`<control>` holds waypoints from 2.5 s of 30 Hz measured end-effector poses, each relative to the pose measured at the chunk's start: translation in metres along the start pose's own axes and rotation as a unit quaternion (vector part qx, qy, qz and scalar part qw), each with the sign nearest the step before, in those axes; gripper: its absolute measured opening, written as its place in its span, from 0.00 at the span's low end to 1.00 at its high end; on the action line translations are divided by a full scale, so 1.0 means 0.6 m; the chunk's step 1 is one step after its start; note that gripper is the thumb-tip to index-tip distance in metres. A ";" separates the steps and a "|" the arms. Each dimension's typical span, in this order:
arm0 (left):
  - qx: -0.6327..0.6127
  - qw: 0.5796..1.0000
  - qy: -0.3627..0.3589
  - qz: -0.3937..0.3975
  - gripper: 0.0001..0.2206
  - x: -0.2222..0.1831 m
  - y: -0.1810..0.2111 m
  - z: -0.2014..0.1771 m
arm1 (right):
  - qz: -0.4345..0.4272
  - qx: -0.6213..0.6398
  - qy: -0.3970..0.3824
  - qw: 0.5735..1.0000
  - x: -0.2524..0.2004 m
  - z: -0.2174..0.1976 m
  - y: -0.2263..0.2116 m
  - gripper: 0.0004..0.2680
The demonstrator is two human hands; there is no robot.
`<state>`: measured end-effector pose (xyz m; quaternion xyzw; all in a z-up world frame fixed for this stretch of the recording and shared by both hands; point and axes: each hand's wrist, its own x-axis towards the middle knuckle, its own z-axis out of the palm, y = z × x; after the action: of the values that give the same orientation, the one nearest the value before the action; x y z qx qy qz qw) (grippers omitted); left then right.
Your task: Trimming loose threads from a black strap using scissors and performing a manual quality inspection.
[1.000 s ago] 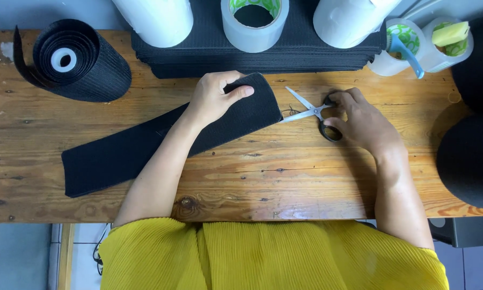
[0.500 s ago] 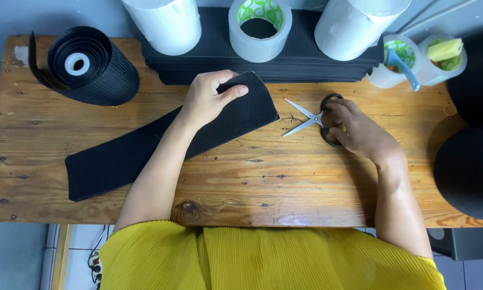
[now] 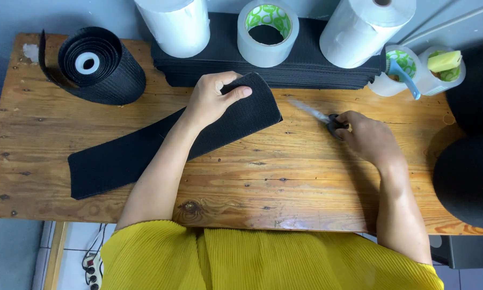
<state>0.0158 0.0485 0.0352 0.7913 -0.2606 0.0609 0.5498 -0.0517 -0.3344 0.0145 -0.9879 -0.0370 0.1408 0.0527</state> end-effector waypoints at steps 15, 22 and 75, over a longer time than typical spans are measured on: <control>-0.012 1.000 0.012 -0.002 0.09 -0.003 -0.027 -0.004 | -0.193 0.623 -0.041 0.757 -0.015 0.108 -0.112 0.21; 0.017 0.999 0.033 0.017 0.09 0.004 -0.022 -0.017 | -0.136 0.448 0.006 0.884 -0.029 0.117 -0.143 0.19; 0.033 0.999 -0.015 -0.016 0.09 0.025 -0.005 0.010 | -0.174 0.704 0.201 0.658 0.046 0.127 -0.230 0.20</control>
<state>0.0289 0.0384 0.0362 0.8139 -0.2543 0.0487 0.5201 -0.0547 -0.1878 -0.0498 -0.6348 -0.0870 -0.0895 0.7625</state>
